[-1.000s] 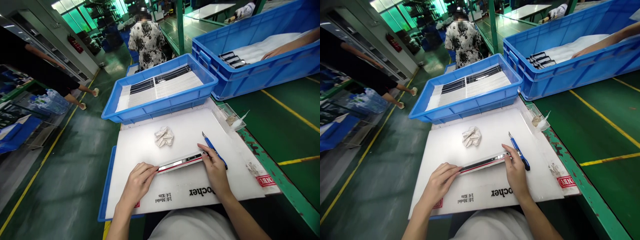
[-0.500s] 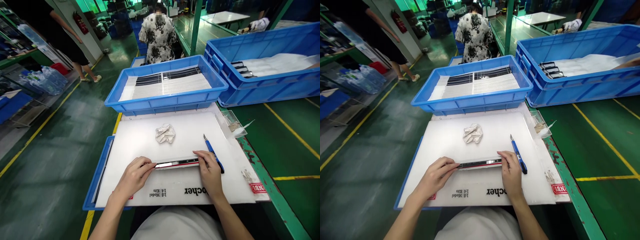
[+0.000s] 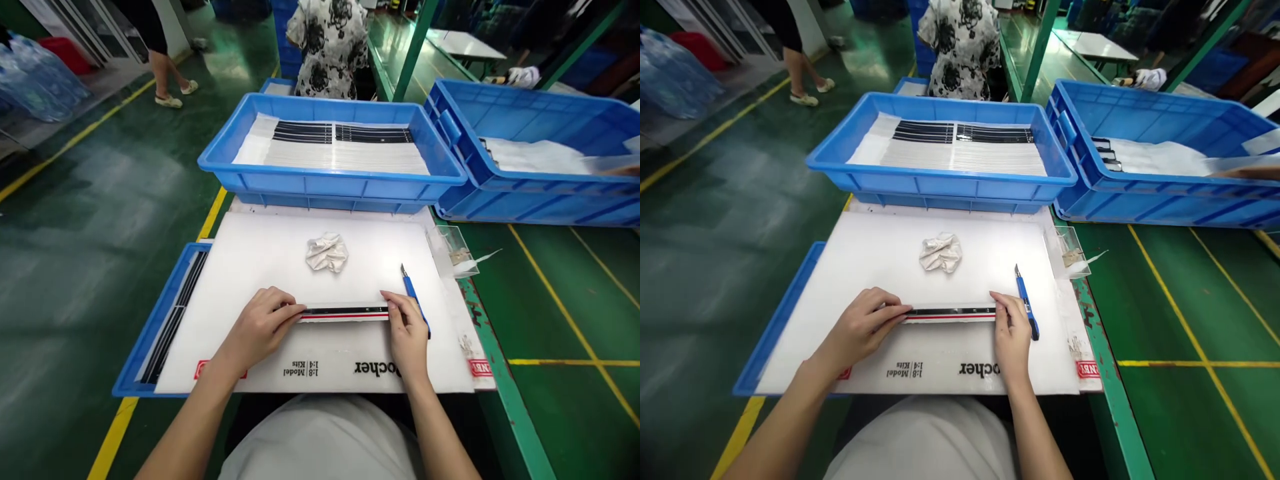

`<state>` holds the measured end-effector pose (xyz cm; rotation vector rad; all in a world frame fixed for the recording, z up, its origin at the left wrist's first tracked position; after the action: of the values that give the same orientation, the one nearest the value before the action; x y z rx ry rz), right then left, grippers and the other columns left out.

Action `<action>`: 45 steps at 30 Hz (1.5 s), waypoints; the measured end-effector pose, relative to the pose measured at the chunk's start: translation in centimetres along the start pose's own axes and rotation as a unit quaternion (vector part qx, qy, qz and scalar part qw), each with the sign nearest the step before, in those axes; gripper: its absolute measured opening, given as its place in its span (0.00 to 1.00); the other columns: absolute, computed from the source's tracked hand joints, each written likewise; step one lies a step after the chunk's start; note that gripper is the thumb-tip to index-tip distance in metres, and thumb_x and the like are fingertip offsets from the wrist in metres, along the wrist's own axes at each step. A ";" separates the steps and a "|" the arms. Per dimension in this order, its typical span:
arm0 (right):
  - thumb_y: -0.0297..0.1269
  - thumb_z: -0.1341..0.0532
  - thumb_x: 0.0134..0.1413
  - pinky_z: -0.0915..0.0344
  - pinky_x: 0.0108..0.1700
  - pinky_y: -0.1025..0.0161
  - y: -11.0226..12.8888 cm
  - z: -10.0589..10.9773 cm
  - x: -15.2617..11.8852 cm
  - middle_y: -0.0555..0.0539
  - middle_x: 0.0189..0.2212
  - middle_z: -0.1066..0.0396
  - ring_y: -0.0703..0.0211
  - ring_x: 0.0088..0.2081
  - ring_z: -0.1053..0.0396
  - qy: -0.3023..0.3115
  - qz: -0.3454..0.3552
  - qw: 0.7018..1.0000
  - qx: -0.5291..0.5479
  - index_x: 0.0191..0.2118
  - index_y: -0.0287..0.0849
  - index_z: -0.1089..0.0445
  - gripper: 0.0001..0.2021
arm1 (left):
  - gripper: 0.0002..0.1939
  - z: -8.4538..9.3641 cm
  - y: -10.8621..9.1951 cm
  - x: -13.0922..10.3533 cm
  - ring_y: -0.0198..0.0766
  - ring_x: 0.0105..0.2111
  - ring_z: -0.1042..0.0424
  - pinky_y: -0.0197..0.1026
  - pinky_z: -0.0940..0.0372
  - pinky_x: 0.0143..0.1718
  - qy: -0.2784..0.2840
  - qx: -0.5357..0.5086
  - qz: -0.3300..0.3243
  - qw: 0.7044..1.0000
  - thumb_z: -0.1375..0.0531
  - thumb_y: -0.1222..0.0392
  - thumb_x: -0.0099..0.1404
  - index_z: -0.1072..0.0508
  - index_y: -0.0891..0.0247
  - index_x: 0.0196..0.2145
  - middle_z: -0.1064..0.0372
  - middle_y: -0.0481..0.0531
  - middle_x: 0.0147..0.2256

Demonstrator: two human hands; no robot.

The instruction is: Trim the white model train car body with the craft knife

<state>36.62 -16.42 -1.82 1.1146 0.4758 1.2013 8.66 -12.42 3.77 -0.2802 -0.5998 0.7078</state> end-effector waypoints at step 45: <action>0.44 0.40 0.72 0.28 0.50 0.49 0.5 0.3 -0.6 0.45 0.43 0.25 0.52 0.45 0.26 0.003 -0.007 0.999 0.043 0.47 0.41 0.26 0.12 | 0.40 -8.8 -12.3 4.5 0.54 0.65 0.36 0.54 0.31 0.59 0.111 -0.034 0.067 0.991 0.44 0.60 0.73 0.61 0.67 0.74 0.40 0.70 0.67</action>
<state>36.43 -17.18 -1.41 1.1799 0.5426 1.1813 23.14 -18.72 4.03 -0.4599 -0.3962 0.7740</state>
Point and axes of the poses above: each hand's wrist, its own x-axis towards the middle knuckle, its own z-axis out of the back of the hand, y = z × x, the point moved 6 cm from there along x, towards the middle knuckle
